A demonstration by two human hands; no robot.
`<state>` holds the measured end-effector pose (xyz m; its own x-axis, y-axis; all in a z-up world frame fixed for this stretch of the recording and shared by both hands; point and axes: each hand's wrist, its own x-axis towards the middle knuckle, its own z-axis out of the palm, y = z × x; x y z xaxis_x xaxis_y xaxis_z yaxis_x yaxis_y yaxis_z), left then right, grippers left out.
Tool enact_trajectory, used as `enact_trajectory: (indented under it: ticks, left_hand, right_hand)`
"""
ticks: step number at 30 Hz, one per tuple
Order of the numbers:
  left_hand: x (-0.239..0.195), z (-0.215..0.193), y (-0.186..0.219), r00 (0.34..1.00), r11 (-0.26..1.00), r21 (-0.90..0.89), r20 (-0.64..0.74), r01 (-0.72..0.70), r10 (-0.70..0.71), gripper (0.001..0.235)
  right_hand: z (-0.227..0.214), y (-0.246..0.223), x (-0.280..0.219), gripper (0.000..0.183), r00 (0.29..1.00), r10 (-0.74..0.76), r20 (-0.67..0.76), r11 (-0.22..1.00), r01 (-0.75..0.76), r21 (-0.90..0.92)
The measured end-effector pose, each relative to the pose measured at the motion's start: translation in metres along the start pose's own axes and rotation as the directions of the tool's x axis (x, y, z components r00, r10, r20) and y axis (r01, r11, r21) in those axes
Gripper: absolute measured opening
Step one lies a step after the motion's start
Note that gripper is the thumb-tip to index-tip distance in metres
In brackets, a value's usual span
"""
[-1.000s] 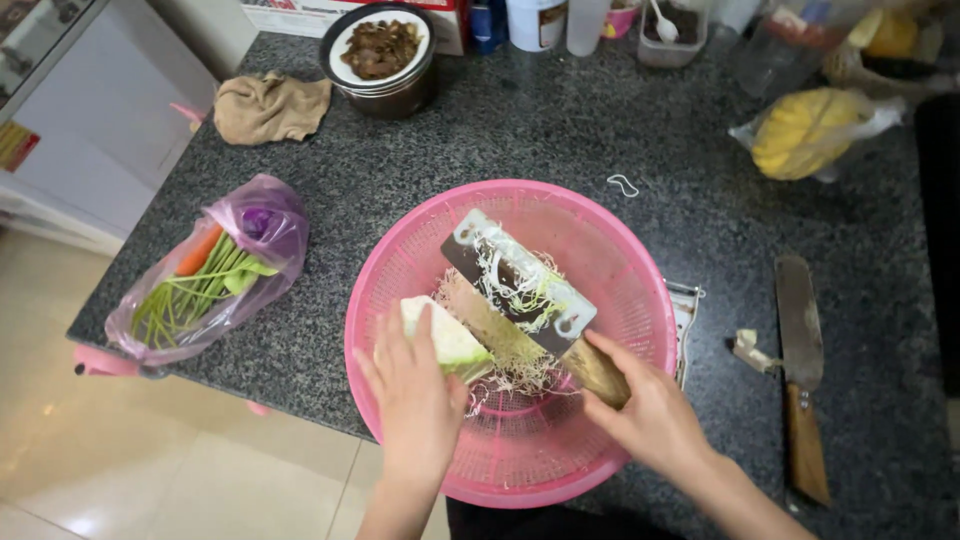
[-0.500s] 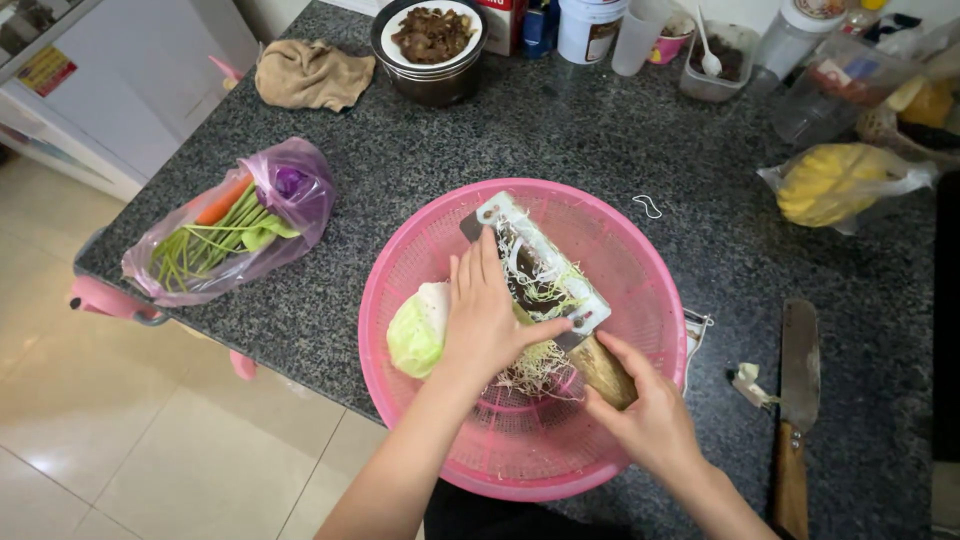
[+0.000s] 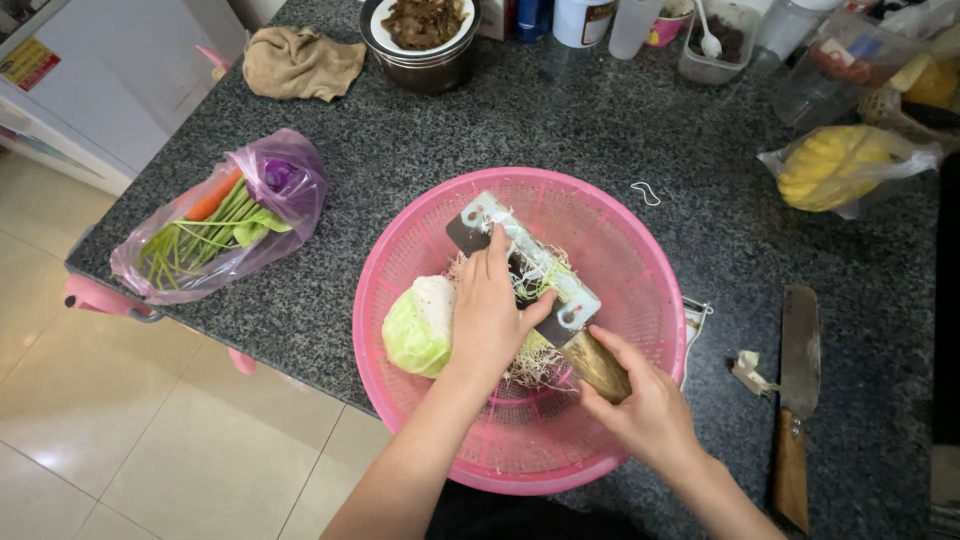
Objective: The person grates a wedge of cabbage into a pink colander using a handheld metal grater. They hold the cabbage with one hand and move it back and forth against the grater, occasionally adjusting the wedge to continue shredding.
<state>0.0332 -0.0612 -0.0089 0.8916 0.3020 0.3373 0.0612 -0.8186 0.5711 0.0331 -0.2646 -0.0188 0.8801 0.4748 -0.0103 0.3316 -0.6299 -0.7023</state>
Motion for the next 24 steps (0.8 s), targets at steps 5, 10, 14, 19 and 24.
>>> enact_trajectory:
  ticks: [5, 10, 14, 19, 24]
  left_hand:
    - [-0.006, 0.010, 0.002, 0.999, 0.999, 0.002, -0.018, -0.049, 0.049, 0.070]
    - [-0.013, 0.014, 0.007, 0.998, 0.996, -0.064, -0.003, -0.058, 0.058, 0.052]
    - [-0.018, 0.015, 0.005, 0.988, 0.986, -0.069, -0.021, -0.153, 0.152, 0.045]
    - [-0.027, 0.003, 0.013, 0.982, 0.982, -0.069, 0.058, -0.174, 0.178, 0.042]
    - [-0.034, 0.001, 0.008, 0.972, 0.974, -0.003, 0.066, -0.226, 0.226, 0.043]
  right_hand:
    - [0.000, -0.002, -0.001, 0.064, 1.000, -0.007, 0.006, 1.000, 0.007, -0.020]
    - [0.000, -0.004, -0.002, 0.064, 1.000, -0.001, -0.019, 1.000, 0.001, -0.030]
    - [0.001, -0.005, -0.002, 0.064, 0.999, -0.028, -0.035, 0.999, 0.027, -0.029]
    - [-0.005, -0.018, -0.001, 0.063, 0.995, 0.090, -0.050, 0.996, -0.091, -0.010]
    - [-0.006, -0.021, -0.002, 0.061, 0.991, 0.124, -0.042, 0.992, -0.125, -0.027]
